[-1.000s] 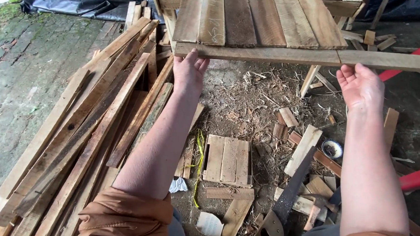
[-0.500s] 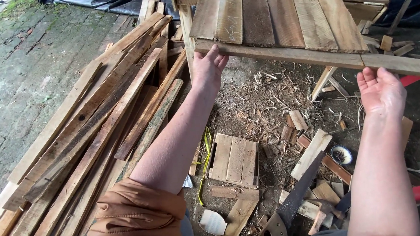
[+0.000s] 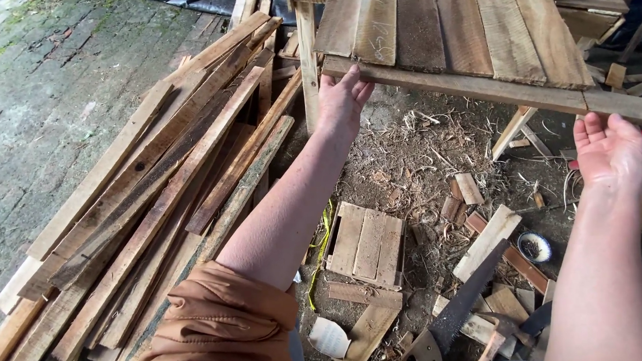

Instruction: The person measures a wooden plank with a tape measure, marks it, and cuts it with a hand saw. They then place the cut piece onto a wooden structure and pick up another plank to measure and cut.

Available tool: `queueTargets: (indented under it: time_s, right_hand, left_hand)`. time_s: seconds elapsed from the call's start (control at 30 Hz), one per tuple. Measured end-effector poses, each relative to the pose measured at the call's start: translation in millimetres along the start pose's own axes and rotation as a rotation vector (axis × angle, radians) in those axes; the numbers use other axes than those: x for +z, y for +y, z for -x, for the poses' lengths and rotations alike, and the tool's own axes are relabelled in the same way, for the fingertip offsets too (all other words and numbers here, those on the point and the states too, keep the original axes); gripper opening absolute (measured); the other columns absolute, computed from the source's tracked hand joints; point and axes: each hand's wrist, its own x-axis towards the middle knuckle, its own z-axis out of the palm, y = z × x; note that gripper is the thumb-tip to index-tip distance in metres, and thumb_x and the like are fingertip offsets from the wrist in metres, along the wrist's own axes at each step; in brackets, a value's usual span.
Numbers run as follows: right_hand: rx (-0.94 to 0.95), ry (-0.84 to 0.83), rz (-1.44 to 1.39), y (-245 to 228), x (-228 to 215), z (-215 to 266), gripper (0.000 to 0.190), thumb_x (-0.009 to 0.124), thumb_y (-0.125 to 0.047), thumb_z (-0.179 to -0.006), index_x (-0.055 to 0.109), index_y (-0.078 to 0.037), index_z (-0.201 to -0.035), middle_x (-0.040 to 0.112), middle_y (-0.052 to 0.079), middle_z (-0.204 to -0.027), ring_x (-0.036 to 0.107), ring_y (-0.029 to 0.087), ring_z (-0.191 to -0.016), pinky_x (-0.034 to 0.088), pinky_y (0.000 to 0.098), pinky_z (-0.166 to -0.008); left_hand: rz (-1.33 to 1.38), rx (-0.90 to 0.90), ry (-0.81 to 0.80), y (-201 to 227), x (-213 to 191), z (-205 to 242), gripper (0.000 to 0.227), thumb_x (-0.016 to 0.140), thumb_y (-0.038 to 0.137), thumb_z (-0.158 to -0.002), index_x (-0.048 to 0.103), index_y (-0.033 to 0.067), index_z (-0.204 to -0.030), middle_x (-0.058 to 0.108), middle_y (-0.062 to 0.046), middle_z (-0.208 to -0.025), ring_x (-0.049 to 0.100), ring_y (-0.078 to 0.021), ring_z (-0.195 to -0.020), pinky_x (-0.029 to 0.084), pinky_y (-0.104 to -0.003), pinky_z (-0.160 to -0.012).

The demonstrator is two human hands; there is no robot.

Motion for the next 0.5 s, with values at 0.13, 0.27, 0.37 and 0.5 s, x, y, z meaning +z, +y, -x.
queueTargets:
  time_s: [0.13,0.27,0.37,0.5]
  right_hand:
    - [-0.027,0.026,0.010,0.6,3.9,5.4,0.018,0.059,-0.001,-0.096,0.057,0.005,-0.113,0.066,0.015,-0.107,0.072,0.016,-0.092,0.065,0.0344,-0.101]
    - [-0.013,0.002,0.020,1.4,-1.6,-0.9,0.019,0.060,-0.003,-0.096,0.060,0.003,-0.114,0.067,0.013,-0.107,0.070,0.016,-0.096,0.062,0.0334,-0.102]
    - [-0.013,0.013,0.022,1.8,0.5,1.6,0.020,0.060,-0.003,-0.095,0.059,0.003,-0.115,0.067,0.013,-0.107,0.071,0.016,-0.096,0.062,0.0332,-0.101]
    - [0.004,0.015,0.013,1.7,2.0,1.8,0.020,0.059,-0.003,-0.096,0.058,0.004,-0.115,0.067,0.013,-0.105,0.070,0.015,-0.092,0.061,0.0344,-0.102]
  left_hand:
    - [-0.006,0.003,-0.002,3.0,2.8,4.8,0.057,0.057,0.001,-0.097,0.031,-0.0011,-0.148,0.057,-0.024,-0.124,0.068,-0.0299,-0.104,0.061,-0.038,-0.093]
    - [-0.010,0.014,-0.001,2.8,0.9,3.2,0.056,0.057,0.000,-0.097,0.031,-0.0005,-0.147,0.059,-0.022,-0.119,0.070,-0.0283,-0.099,0.063,-0.036,-0.088]
    - [-0.017,0.020,-0.005,1.9,-0.4,1.3,0.055,0.058,0.000,-0.097,0.032,-0.0006,-0.145,0.059,-0.022,-0.118,0.070,-0.0284,-0.099,0.063,-0.036,-0.089]
    - [-0.044,0.029,-0.014,1.7,0.0,0.1,0.035,0.058,0.001,-0.098,0.042,-0.0013,-0.129,0.060,-0.019,-0.113,0.070,-0.0267,-0.095,0.064,-0.034,-0.085]
